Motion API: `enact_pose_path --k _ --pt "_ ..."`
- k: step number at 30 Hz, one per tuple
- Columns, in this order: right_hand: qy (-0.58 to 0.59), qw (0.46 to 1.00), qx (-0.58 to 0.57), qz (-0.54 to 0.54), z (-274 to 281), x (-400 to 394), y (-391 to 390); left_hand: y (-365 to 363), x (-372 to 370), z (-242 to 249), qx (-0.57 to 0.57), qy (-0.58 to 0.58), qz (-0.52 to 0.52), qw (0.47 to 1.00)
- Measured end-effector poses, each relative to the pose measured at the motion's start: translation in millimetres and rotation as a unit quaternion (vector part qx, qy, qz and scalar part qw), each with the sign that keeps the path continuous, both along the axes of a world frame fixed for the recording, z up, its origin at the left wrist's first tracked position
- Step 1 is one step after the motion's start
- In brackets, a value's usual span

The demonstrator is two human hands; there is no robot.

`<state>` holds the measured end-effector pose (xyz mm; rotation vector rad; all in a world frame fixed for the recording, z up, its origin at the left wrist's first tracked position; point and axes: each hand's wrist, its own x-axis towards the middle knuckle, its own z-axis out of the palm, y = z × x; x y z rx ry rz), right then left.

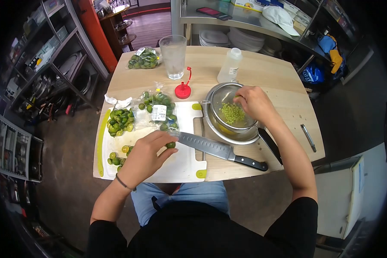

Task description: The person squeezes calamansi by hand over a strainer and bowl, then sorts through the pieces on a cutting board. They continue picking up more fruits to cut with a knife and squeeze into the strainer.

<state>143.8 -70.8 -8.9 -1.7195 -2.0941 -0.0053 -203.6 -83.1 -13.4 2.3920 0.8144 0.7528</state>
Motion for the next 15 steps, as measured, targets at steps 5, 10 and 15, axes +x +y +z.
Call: enact_pose_path --k 5,10,15 --pt "-0.053 0.998 0.022 0.001 4 -3 0 -16 -22 -1 -0.026 -0.007 0.040 0.999" --pt "-0.015 0.997 0.072 0.019 25 -8 -4 -22 -29 -6 -0.029 -0.030 0.070 0.997" --pt "-0.006 0.990 0.144 -0.005 51 -14 -5 -23 -32 -14 -0.018 -0.040 0.068 0.997"
